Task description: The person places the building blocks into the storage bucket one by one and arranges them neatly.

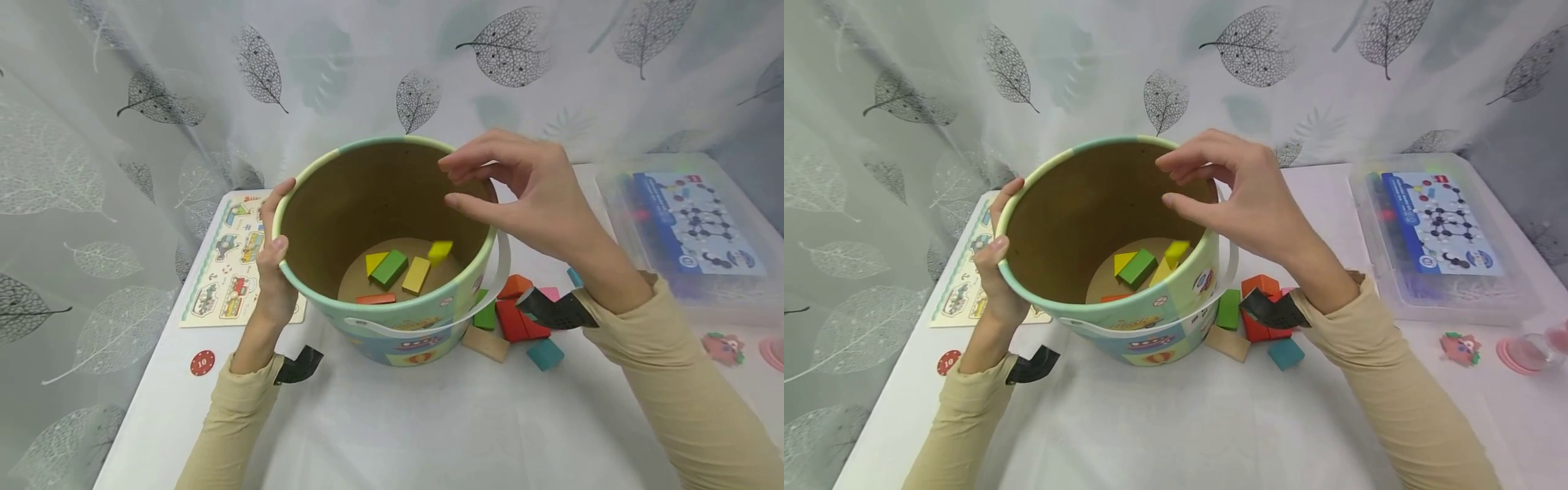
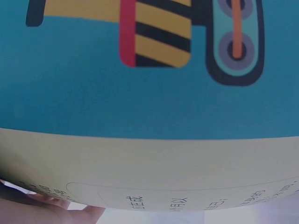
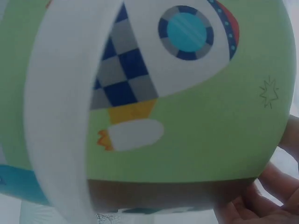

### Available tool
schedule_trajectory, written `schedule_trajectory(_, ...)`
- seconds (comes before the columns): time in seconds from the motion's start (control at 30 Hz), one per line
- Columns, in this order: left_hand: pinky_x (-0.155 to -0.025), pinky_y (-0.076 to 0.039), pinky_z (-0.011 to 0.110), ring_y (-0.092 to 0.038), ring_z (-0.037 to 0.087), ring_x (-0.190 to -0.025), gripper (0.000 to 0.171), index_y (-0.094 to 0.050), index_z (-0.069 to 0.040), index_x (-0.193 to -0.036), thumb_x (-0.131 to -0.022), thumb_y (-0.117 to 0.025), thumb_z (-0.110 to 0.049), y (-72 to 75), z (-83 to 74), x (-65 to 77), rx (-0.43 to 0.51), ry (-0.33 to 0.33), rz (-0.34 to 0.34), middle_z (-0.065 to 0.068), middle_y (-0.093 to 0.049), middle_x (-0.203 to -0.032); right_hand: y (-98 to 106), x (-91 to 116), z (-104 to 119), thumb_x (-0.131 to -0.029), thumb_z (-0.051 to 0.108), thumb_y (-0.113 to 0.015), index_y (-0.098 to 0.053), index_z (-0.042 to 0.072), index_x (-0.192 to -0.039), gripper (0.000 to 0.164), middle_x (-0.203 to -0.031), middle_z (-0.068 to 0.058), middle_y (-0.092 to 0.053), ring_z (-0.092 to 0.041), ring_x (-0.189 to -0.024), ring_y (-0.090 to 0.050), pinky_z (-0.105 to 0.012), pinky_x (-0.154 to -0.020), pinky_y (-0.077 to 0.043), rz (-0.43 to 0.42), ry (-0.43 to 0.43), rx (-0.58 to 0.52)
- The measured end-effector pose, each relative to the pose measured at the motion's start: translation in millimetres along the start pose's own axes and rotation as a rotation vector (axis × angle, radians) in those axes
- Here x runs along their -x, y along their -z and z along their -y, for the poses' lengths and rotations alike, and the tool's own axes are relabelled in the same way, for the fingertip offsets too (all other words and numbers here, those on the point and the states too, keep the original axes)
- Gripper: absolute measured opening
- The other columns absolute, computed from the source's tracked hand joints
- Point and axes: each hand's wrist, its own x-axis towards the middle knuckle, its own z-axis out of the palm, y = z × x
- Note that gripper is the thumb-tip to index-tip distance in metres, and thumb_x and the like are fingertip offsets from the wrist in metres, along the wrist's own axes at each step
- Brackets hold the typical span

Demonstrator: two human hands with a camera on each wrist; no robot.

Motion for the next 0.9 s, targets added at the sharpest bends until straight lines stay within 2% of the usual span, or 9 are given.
schedule_trajectory(0.13,-0.108,-0.033,0.047,-0.032,0.038,-0.137,0.079,-0.021,-0.018,-0.153,-0.085,-0.045,-0.052,0.0,-1.2,-0.1,-0.002,-0.005,0.006,0.016,-0.032,-0.151,8.1,6.3,0.9,-0.072,-0.018,-0.073,-0.069,-0.008,-0.108,0.038,-0.103,-0.012,-0.068,-0.022,-0.095,-0.065,-0.023,-0.09,-0.053,-0.025,0.022,-0.048)
schedule_trajectory(0.23,-0.108,-0.033,0.048,-0.032,0.038,-0.137,0.08,-0.02,-0.018,-0.153,-0.085,-0.045,-0.052,1.9,0.4,-0.5,-0.009,-0.005,0.011,0.016,-0.031,-0.152,18.9,15.1,1.3,-0.073,-0.019,-0.071,-0.068,-0.01,-0.11,0.039,-0.107,-0.016,-0.067,-0.026,-0.098,-0.064,-0.025,-0.093,-0.052,-0.08,0.022,-0.094)
schedule_trajectory(0.43,-0.109,-0.033,0.049,-0.031,0.037,-0.138,0.081,-0.019,-0.02,-0.153,-0.085,-0.045,-0.053,9.0,6.8,-0.5,-0.019,0.003,0.016,0.015,-0.031,-0.152,48.6,42.4,-10.0,-0.074,-0.021,-0.068,-0.064,-0.015,-0.112,0.038,-0.109,-0.018,-0.067,-0.026,-0.102,-0.063,-0.023,-0.095,-0.05,-0.18,-0.055,-0.131)
schedule_trajectory(0.53,-0.108,-0.034,0.048,-0.032,0.038,-0.138,0.08,-0.02,-0.019,-0.153,-0.085,-0.045,-0.053,9.0,6.1,0.3,0.001,0.005,0.01,0.016,-0.031,-0.152,64.7,61.9,-29.0,-0.075,-0.017,-0.07,-0.067,-0.01,-0.113,0.038,-0.108,-0.008,-0.069,-0.017,-0.1,-0.064,-0.016,-0.093,-0.049,-0.202,-0.171,0.021)
schedule_trajectory(0.67,-0.107,-0.034,0.048,-0.032,0.038,-0.137,0.08,-0.02,-0.019,-0.153,-0.085,-0.046,-0.052,5.9,1.5,1.2,0.016,0.006,0.006,0.016,-0.031,-0.152,81.3,95.3,-63.2,-0.081,-0.001,-0.074,-0.068,0.003,-0.118,0.038,-0.107,0.015,-0.069,0.001,-0.097,-0.064,-0.005,-0.085,-0.046,-0.167,-0.416,0.281)
schedule_trajectory(0.77,-0.107,-0.034,0.048,-0.032,0.037,-0.137,0.08,-0.02,-0.019,-0.153,-0.085,-0.046,-0.052,3.4,-0.7,1.8,0.015,0.008,0.005,0.016,-0.031,-0.152,89.1,122.1,-89.5,-0.083,0.011,-0.075,-0.066,0.005,-0.121,0.039,-0.104,0.029,-0.065,0.012,-0.096,-0.061,-0.002,-0.079,-0.043,-0.111,-0.577,0.336)
schedule_trajectory(0.83,-0.107,-0.034,0.048,-0.033,0.037,-0.137,0.08,-0.02,-0.019,-0.153,-0.085,-0.046,-0.052,2.7,0.1,1.8,0.016,0.012,0.005,0.016,-0.031,-0.152,92.9,137.9,-103.1,-0.084,0.016,-0.076,-0.066,0.004,-0.122,0.041,-0.102,0.035,-0.061,0.018,-0.095,-0.056,-0.001,-0.077,-0.041,-0.066,-0.639,0.376)
schedule_trajectory(0.9,-0.107,-0.035,0.049,-0.034,0.038,-0.137,0.08,-0.021,-0.019,-0.153,-0.084,-0.046,-0.052,2.8,2.3,1.0,0.016,0.013,0.005,0.016,-0.032,-0.151,96.0,150.4,-112.9,-0.084,0.016,-0.076,-0.065,0.002,-0.121,0.042,-0.101,0.037,-0.058,0.022,-0.094,-0.053,-0.001,-0.077,-0.04,-0.031,-0.66,0.399)
